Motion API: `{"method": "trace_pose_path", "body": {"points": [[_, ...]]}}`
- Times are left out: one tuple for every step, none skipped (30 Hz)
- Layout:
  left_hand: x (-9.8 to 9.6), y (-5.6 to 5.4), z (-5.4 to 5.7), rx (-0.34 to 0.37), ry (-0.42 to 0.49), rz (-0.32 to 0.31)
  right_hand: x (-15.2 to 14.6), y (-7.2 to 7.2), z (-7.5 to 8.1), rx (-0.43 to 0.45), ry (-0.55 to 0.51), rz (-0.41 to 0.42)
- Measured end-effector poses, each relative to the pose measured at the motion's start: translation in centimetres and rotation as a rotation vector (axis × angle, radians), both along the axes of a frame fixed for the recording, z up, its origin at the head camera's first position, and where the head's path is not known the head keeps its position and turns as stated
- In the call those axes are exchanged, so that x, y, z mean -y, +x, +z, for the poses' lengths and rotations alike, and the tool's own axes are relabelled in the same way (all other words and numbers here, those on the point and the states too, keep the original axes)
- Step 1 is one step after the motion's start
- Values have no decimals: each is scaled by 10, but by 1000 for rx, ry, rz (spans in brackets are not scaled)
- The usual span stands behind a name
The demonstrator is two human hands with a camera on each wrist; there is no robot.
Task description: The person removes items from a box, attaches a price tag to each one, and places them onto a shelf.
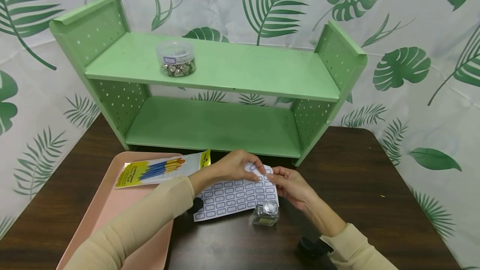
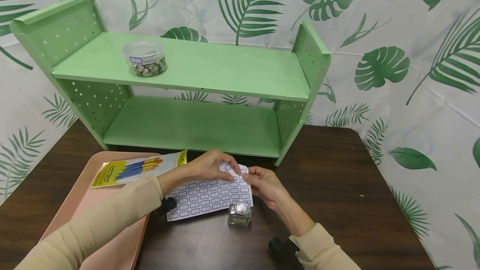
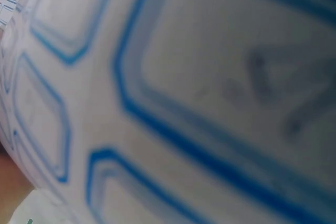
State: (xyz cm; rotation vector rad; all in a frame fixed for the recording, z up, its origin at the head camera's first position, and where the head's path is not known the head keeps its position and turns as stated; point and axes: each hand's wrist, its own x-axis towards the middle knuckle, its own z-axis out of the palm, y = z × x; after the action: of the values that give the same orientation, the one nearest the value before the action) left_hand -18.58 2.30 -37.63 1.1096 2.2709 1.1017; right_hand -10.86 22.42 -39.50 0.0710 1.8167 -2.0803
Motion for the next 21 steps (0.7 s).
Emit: {"method": "trace_pose_path", "body": {"points": [[0, 0, 0, -1, -2, -1, 0, 0, 0, 5, -3, -1], [0, 0, 1, -1, -4, -2, 0, 0, 0, 10, -7, -1], [1, 0, 1, 0, -6, -4, 0, 0, 0, 14, -9, -1], [1, 1, 1, 1, -7, -5, 0, 0, 0, 17, -13, -2], [1, 1, 1, 4, -8, -6, 0, 0, 0, 18, -15, -4], [1, 1, 2, 6, -7, -8, 0, 0, 0, 18, -18, -3], [1, 1, 2, 7, -6, -10, 0, 0, -1, 18, -21, -2], [1, 1, 2, 8, -3, -13, 0, 0, -1, 17, -22, -2], [1, 1, 2, 7, -1, -15, 0, 0, 0, 17, -22, -4], [1, 1, 2, 4, -1, -18, 0, 1, 0, 17, -22, -6], [1, 1, 3, 1, 1, -21, 0, 1, 0, 17, -23, -7], [1, 1, 3, -4, 4, -23, 0, 1, 0, 18, -20, -9], [1, 1, 3, -9, 6, -25, 0, 1, 0, 18, -18, -13], [1, 1, 3, -15, 9, -27, 0, 1, 1, 19, -15, -18], [1, 1, 3, -21, 12, -27, 0, 1, 1, 17, -11, -21], [1, 1, 3, -27, 15, -26, 0, 1, 1, 16, -7, -25], [1, 1, 3, -33, 19, -24, 0, 2, 2, 15, -5, -27], [0, 1, 3, -38, 22, -22, 0, 2, 3, 13, -1, -30], [0, 2, 3, -43, 26, -19, 0, 2, 3, 9, 0, -28], [0, 2, 3, -46, 30, -16, 0, 2, 4, 8, 3, -33], [0, 2, 3, -48, 32, -12, 0, 3, 4, 5, 5, -33]]}}
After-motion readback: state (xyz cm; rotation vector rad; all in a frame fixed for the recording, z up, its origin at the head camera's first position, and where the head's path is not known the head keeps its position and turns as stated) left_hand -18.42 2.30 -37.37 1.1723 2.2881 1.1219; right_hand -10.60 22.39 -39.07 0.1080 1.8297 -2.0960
